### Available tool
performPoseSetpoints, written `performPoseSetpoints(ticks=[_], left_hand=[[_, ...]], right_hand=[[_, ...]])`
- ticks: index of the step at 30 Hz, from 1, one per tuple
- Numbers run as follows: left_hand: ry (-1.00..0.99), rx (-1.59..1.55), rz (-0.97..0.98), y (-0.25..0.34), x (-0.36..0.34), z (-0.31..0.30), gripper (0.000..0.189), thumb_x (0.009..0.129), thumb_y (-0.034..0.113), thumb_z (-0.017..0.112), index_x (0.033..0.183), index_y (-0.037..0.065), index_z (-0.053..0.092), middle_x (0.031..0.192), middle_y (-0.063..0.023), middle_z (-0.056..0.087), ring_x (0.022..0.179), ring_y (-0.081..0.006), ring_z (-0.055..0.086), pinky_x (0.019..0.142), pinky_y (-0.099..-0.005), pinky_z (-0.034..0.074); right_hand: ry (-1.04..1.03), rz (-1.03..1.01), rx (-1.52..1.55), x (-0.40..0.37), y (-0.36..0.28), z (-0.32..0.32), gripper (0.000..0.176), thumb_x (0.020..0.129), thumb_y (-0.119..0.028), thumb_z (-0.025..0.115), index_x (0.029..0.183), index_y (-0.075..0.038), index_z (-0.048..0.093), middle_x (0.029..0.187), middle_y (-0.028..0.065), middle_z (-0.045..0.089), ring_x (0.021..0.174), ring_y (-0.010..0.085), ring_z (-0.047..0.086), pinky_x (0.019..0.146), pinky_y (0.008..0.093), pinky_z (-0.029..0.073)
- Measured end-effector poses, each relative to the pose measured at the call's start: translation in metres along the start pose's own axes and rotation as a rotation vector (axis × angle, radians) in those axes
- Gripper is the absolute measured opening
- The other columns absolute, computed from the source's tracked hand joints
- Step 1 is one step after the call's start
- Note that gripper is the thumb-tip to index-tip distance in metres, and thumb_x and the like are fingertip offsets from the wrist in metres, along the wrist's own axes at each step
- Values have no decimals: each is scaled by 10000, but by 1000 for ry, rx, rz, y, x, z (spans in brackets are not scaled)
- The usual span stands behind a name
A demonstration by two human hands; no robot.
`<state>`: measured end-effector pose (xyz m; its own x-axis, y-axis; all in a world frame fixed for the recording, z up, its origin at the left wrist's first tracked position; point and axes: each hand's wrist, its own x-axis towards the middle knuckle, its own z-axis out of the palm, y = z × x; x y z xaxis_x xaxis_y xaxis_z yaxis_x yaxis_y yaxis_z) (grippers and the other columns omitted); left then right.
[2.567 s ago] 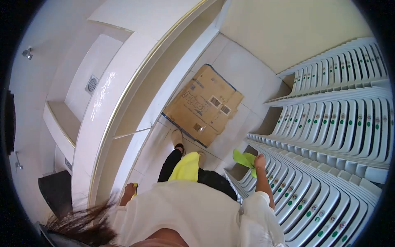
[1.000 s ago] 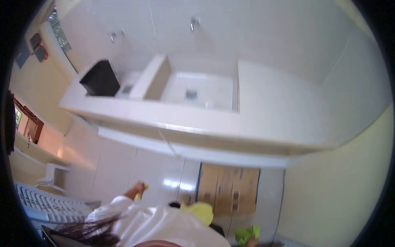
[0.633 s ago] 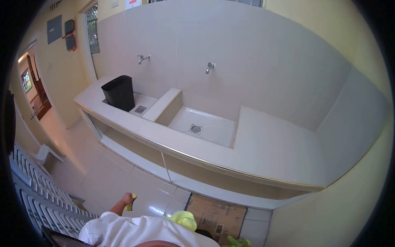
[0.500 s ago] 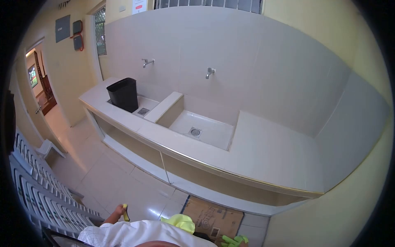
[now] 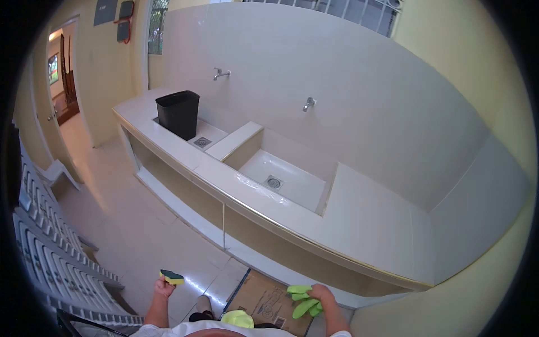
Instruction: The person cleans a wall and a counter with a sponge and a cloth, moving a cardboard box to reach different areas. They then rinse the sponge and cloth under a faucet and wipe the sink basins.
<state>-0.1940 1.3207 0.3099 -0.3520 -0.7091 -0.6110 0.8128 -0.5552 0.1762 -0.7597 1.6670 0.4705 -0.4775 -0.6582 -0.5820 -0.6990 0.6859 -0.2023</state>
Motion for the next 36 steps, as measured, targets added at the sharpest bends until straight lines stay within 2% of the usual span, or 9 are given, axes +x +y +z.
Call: performPoseSetpoints(ticks=[7,16,22,23,26,28,29,30,36], left_hand=[[116,-13,-180,-33,111,-4,262,907,288,429,1054,108,552,1070,-88,594,1026,-330,520,871,-558,375],[-110,85,248,181,214,-32,271,913,253,440,1071,59,544,1029,-86,613,948,-267,587,864,-459,456],[-188,60,359,229,262,-7,303,939,274,408,1123,59,516,1065,-83,590,988,-251,564,895,-429,438],[-224,63,381,234,274,-4,291,945,253,398,1124,55,515,1048,-81,592,976,-242,567,896,-421,439],[-494,371,468,271,313,-7,289,944,210,401,1118,9,514,1065,-76,581,1005,-174,539,918,-336,419],[-557,581,399,325,328,-7,280,939,187,390,1095,-1,529,1055,-87,586,1001,-175,537,923,-314,411],[-524,631,371,354,320,-20,285,931,198,423,1103,-4,527,1052,-91,587,978,-174,550,901,-310,430],[-493,681,341,376,304,-23,295,923,210,456,1111,-7,525,1049,-95,588,956,-172,562,878,-305,448],[-165,889,429,380,130,-114,316,928,228,466,1160,18,510,1064,-71,594,885,-154,595,786,-287,501]], right_hand=[[-68,117,-304,83,-74,-108,504,712,-461,541,931,-23,659,997,196,617,919,330,594,809,406,465],[9,195,-481,89,-102,-106,535,709,-477,548,1012,-44,635,993,175,623,936,314,591,846,382,456],[-128,323,-342,106,-110,-94,509,701,-468,599,981,-46,646,1003,177,624,936,319,592,829,392,458],[-3,172,-332,120,-94,-73,478,712,-484,591,887,-46,670,911,169,645,819,316,606,756,391,467],[-265,-3,-397,163,-105,-54,546,765,-484,574,879,47,629,848,218,637,767,301,612,723,405,467],[-150,256,-183,161,-169,-37,448,809,-375,605,906,62,619,805,139,654,680,192,609,659,340,492],[-180,252,71,204,-88,-12,358,827,-292,612,953,43,614,824,87,656,695,161,618,642,311,500],[-129,346,298,199,-115,2,334,844,-270,603,988,31,602,827,61,654,705,164,625,649,304,506],[-59,156,870,245,-88,72,407,879,-266,554,1143,37,492,983,103,620,799,189,629,698,320,522]])
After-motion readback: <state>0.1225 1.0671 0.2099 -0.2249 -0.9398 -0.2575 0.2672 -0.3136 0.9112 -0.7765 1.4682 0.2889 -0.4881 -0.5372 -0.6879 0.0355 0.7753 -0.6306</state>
